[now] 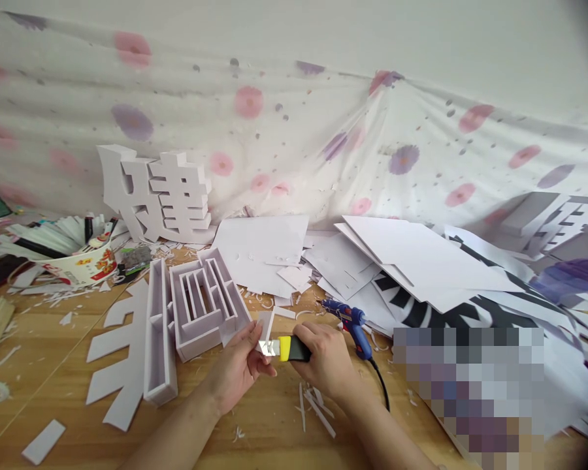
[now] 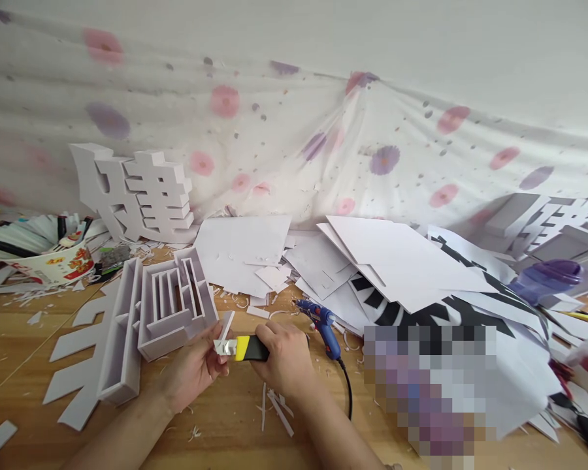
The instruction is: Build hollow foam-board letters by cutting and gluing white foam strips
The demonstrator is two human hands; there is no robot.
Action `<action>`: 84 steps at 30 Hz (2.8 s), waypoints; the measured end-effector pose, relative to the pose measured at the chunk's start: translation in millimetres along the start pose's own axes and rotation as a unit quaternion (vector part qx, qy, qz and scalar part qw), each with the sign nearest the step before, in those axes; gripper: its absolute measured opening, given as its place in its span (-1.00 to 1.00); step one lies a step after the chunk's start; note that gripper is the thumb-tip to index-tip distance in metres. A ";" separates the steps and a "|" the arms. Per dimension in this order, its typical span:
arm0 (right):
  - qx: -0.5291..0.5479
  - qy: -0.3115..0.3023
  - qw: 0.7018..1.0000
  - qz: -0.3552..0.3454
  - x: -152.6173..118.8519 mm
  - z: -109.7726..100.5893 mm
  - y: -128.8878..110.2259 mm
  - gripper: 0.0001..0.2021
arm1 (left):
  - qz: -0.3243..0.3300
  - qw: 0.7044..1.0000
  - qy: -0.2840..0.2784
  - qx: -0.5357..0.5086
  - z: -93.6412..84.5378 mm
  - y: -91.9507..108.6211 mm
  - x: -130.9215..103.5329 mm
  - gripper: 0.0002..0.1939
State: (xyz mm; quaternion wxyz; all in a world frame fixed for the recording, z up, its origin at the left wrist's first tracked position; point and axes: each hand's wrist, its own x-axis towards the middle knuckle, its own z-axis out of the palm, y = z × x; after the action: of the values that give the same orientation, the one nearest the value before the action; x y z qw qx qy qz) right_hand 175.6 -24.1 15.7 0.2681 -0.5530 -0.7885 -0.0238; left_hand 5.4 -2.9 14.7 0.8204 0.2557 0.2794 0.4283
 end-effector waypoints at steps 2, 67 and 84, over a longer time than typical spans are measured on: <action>0.002 0.001 1.000 0.006 0.8 -0.6 2.4 -0.94 | 0.002 1.000 -0.011 -0.005 -2.2 -1.1 0.6 -0.70; 0.004 0.015 0.999 0.028 2.4 -4.0 3.1 -0.93 | -0.020 0.995 -0.088 0.031 -2.4 -3.2 -3.4 -0.72; 0.020 0.078 0.991 0.104 -0.2 -5.4 16.1 -0.89 | -0.069 0.981 -0.176 0.044 -5.8 1.8 -10.7 -0.82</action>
State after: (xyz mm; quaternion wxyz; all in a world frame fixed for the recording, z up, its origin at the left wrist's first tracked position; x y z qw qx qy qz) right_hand 192.1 -19.9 16.1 0.3412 -0.6231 -0.7034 -0.0232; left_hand -4.6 -10.0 14.4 0.8725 0.3430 0.1657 0.3061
